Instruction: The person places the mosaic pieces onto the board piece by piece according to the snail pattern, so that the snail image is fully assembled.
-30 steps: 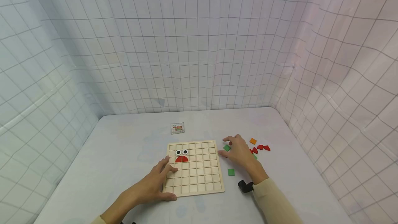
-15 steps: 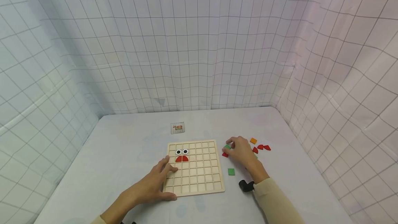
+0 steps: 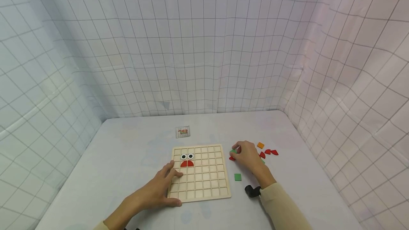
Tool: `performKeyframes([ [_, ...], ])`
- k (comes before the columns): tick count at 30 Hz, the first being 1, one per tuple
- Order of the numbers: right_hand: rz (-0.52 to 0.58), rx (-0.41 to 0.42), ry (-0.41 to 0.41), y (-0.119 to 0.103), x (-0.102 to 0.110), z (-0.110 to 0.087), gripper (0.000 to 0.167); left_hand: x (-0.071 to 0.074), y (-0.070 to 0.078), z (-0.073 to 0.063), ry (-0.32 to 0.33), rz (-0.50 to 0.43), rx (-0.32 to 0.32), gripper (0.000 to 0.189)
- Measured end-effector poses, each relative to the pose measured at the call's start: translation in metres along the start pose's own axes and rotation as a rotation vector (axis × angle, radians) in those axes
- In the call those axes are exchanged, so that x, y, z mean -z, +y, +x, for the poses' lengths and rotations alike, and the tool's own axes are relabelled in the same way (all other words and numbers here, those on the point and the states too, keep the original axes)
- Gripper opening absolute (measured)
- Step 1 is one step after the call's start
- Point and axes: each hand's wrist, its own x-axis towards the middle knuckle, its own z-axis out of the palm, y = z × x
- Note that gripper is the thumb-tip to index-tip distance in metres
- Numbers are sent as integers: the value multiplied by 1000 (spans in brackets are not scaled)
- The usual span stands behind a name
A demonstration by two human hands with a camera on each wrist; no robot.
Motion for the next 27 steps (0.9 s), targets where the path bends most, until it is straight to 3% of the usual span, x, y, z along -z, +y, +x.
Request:
performKeyframes([
  [27,25,13,49,-9,-1,-1,21,-1,-2,0,10,4,-13,88],
])
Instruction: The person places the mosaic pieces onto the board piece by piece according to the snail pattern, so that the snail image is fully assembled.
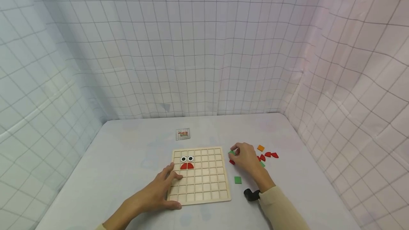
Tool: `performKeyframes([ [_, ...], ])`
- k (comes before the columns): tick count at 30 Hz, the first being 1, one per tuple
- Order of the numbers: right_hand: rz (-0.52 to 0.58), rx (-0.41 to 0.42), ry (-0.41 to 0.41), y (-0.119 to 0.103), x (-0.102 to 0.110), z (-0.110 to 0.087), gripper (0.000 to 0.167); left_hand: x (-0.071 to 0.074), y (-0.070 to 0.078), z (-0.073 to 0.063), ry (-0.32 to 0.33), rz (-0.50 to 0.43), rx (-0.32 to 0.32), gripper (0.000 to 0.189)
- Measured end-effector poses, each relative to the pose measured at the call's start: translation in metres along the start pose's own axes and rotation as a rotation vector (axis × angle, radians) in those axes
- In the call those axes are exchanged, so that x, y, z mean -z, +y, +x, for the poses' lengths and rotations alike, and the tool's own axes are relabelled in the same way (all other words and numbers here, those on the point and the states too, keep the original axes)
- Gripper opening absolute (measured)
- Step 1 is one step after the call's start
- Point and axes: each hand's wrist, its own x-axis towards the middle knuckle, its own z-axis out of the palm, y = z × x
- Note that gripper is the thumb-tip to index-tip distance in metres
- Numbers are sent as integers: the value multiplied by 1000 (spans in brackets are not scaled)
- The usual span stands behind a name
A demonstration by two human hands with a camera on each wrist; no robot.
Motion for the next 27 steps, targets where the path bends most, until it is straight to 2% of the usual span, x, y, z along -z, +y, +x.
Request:
performKeyframes([
  [8,16,69,14,-11,-3,-5,18,0,1,0,3,20,3,89],
  [16,39,118,-22,-24,-9,-11,20,0,2,1,-4,25,6,90],
  [23,53,229,-54,-31,-18,-16,19,-1,3,1,10,32,-3,89],
  [27,55,264,-83,-36,-21,-19,20,-2,3,0,20,30,-7,89],
])
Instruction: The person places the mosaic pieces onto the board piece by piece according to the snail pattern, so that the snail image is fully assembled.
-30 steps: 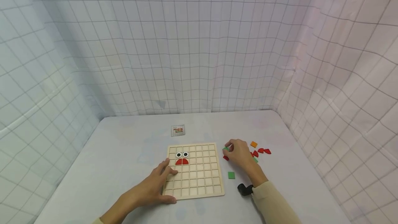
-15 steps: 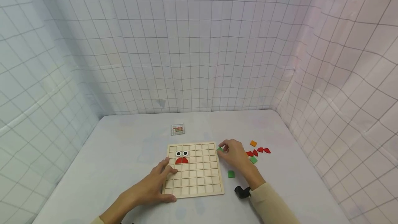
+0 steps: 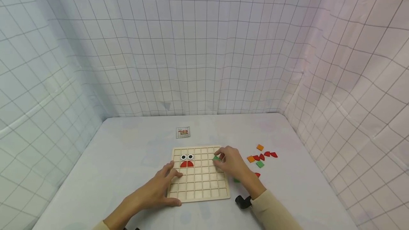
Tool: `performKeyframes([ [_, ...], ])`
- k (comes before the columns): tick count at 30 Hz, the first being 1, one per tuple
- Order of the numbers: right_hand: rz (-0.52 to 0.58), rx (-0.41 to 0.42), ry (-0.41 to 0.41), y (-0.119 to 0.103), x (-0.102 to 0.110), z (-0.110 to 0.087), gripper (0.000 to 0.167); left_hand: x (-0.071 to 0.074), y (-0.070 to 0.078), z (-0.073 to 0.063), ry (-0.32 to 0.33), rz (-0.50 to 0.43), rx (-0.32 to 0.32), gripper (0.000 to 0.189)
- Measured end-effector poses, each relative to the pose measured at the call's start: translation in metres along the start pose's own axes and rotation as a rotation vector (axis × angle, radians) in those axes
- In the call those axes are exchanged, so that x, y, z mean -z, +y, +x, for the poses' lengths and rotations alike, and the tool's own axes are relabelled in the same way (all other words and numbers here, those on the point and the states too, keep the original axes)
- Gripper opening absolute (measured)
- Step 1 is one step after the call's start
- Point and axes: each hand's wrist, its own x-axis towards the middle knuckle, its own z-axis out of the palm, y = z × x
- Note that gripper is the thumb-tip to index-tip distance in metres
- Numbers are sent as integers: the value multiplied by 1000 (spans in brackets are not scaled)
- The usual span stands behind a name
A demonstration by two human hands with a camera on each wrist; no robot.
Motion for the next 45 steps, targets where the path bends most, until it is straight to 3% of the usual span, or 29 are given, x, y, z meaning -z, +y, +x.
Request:
performKeyframes([
  [7,17,25,-50,-11,-8,0,20,2,4,0,5,1,6,88],
  [14,30,126,-86,-22,-15,1,18,4,7,0,-9,-5,30,87],
  [22,65,124,-167,-33,-31,1,14,-2,5,-3,-9,-17,33,85],
  [28,25,178,-179,-43,-38,5,7,2,7,-2,-7,-13,32,85],
  [34,1,174,-183,-53,-40,12,7,7,8,2,-10,-9,32,85],
  [45,-37,238,-196,-57,-43,14,4,4,3,1,-19,-11,21,86],
])
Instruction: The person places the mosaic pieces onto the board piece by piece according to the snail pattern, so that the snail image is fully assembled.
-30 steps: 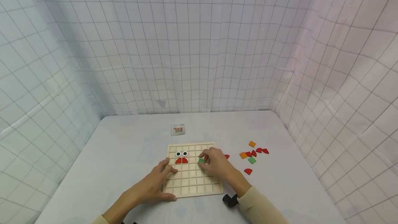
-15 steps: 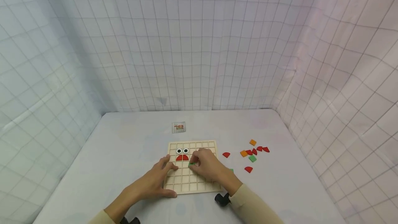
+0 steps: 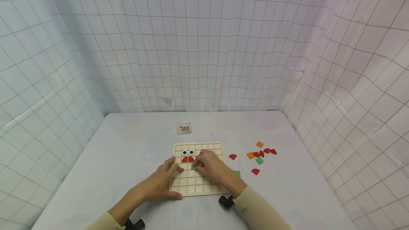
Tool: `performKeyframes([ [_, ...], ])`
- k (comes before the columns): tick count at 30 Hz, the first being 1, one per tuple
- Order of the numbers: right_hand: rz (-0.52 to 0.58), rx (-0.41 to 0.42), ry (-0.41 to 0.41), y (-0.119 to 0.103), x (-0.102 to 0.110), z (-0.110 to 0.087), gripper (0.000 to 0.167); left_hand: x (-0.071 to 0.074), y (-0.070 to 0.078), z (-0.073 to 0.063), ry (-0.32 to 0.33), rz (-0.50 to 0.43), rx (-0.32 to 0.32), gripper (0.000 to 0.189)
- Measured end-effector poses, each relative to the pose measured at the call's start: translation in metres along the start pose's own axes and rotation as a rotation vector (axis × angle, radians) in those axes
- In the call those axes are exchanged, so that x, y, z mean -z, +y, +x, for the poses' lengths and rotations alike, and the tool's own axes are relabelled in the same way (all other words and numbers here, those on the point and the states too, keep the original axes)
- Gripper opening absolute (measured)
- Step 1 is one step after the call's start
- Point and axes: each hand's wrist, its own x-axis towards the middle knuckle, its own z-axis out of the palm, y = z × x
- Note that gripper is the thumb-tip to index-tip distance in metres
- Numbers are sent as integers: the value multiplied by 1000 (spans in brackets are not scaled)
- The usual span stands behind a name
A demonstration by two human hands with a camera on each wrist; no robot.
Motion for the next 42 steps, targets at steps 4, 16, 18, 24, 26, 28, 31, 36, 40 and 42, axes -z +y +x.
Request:
performKeyframes([
  [4,7,28,0,-1,2,1,5,2,1,1,1,6,2,87],
  [16,-24,26,20,-3,4,6,6,3,2,3,-7,-2,-10,88],
  [18,-15,2,4,-3,3,7,8,2,2,3,-10,-5,-9,88],
  [24,-16,-56,-17,-3,-2,7,10,0,1,2,-14,-12,1,87],
  [26,-27,-69,-13,-5,-4,9,10,0,2,1,-14,-16,6,87],
  [28,-43,-80,-9,-7,-6,11,10,0,2,1,-13,-16,10,87],
  [31,-40,-95,-11,-10,-6,12,9,1,3,0,-12,-17,12,87],
  [36,-31,-112,-17,-12,-5,10,9,1,3,-1,-17,-13,19,86],
  [40,-37,-102,-2,-11,-4,9,8,0,3,0,-21,-8,23,85],
  [42,-39,-94,6,-10,-3,8,8,0,3,0,-21,-5,24,85],
])
